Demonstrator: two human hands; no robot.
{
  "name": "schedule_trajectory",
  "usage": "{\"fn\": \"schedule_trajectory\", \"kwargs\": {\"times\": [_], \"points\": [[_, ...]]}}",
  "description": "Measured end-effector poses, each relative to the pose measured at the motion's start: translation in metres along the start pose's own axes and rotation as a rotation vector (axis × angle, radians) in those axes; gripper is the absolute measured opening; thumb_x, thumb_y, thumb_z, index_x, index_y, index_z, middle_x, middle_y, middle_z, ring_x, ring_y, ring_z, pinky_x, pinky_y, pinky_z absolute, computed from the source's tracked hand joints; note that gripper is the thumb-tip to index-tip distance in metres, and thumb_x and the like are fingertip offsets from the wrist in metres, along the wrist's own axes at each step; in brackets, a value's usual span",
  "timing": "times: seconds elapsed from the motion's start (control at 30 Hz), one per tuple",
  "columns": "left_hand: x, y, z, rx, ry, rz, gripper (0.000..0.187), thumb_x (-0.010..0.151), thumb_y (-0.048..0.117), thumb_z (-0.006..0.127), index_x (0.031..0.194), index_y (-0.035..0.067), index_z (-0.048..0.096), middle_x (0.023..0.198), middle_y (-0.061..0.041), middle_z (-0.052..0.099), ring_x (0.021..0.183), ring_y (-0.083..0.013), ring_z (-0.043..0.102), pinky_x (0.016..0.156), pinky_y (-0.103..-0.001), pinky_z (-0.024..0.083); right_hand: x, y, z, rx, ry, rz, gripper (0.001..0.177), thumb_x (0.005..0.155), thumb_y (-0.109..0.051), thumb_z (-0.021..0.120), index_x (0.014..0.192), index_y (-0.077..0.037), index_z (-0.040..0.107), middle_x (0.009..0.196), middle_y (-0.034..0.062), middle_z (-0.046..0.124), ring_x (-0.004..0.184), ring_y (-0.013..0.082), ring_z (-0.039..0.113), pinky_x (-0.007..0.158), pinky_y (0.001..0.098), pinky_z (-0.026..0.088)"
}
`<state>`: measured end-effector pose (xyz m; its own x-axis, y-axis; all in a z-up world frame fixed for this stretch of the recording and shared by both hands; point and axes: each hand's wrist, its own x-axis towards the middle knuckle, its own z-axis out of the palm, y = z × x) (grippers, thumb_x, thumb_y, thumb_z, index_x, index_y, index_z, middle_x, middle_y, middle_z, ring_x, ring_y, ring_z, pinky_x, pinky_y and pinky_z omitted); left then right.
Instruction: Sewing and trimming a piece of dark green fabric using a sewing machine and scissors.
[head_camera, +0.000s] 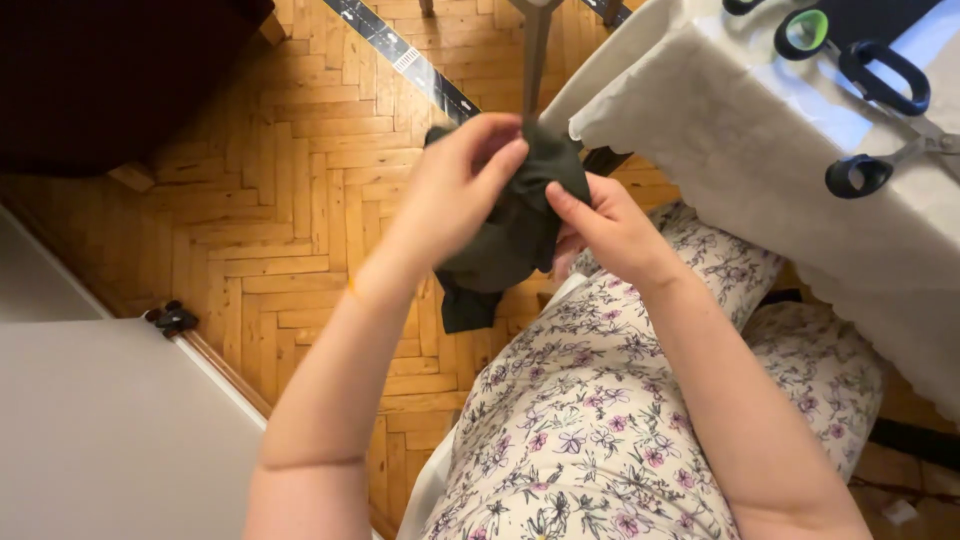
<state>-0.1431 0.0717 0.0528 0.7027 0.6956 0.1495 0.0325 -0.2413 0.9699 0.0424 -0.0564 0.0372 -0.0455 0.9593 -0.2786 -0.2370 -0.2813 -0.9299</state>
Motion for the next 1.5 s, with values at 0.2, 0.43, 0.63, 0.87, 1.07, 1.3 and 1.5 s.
{"fn": "schedule_trajectory", "kwargs": {"times": [0.2,0.43,0.63,0.87,1.07,1.3,1.5], "points": [[-0.062,0.026,0.036,0.194,0.125,-0.224,0.058,0.077,0.027,0.096,0.109,-0.002,0.058,0.100,-0.016,0.064,0.086,-0.0251,0.065,0.076,-0.033,0.058,0.003,0.008,-0.001,0.058,0.112,-0.001,0.034,0.104,-0.036,0.056,0.110,-0.004,0.066,0.091,0.0052,0.074,0.066,0.0137,0.071,0.053,0.0295,0.059],[-0.076,-0.030,0.052,0.114,0.332,-0.108,0.016,0.093,0.009,0.072,0.106,0.003,0.066,0.096,-0.012,0.073,0.084,-0.0131,0.074,0.075,-0.025,0.059,-0.002,0.004,-0.013,-0.049,0.252,-0.112,0.033,0.106,-0.035,0.058,0.114,-0.005,0.069,0.098,0.0004,0.073,0.082,0.0078,0.069,0.070,0.0247,0.057],[-0.069,-0.039,0.036,-0.192,0.353,-0.090,0.010,0.108,0.012,0.063,0.106,0.002,0.062,0.100,-0.010,0.077,0.096,-0.0136,0.073,0.088,-0.027,0.058,-0.003,0.010,-0.023,-0.318,0.320,-0.339,0.034,0.119,-0.032,0.057,0.119,-0.001,0.069,0.108,-0.0003,0.068,0.097,0.0058,0.058,0.086,0.0238,0.051],[-0.071,-0.020,0.069,0.276,0.220,0.017,0.028,0.083,0.016,0.083,0.099,0.002,0.064,0.089,-0.011,0.071,0.080,-0.0161,0.070,0.071,-0.029,0.056,-0.007,-0.007,-0.004,0.004,0.329,-0.167,0.033,0.107,-0.034,0.057,0.116,-0.004,0.066,0.102,0.0013,0.072,0.086,0.0103,0.071,0.075,0.0289,0.061],[-0.066,-0.054,0.056,-0.052,0.241,-0.097,0.009,0.097,0.011,0.070,0.101,0.003,0.067,0.085,-0.002,0.066,0.078,-0.0069,0.063,0.072,-0.025,0.052,-0.007,0.007,-0.026,-0.019,0.410,-0.180,0.032,0.108,-0.035,0.056,0.113,-0.005,0.066,0.100,0.0027,0.074,0.084,0.0116,0.073,0.077,0.0305,0.062],[-0.063,-0.032,0.016,-0.186,0.189,-0.081,0.012,0.114,0.017,0.054,0.113,0.006,0.056,0.091,0.007,0.045,0.086,-0.0034,0.041,0.076,-0.020,0.039,0.006,0.024,-0.028,0.047,0.349,-0.123,0.035,0.111,-0.039,0.055,0.117,-0.005,0.065,0.093,-0.0006,0.061,0.069,0.0067,0.048,0.080,0.0376,0.061],[-0.068,-0.023,0.011,-0.259,-0.140,-0.171,0.013,0.108,0.018,0.059,0.109,0.005,0.059,0.088,0.007,0.051,0.082,-0.0038,0.044,0.069,-0.022,0.041,0.002,0.012,-0.027,0.296,0.225,-0.096,0.039,0.107,-0.042,0.052,0.125,-0.008,0.061,0.116,0.0048,0.072,0.104,0.0206,0.072,0.093,0.0431,0.061]]}}
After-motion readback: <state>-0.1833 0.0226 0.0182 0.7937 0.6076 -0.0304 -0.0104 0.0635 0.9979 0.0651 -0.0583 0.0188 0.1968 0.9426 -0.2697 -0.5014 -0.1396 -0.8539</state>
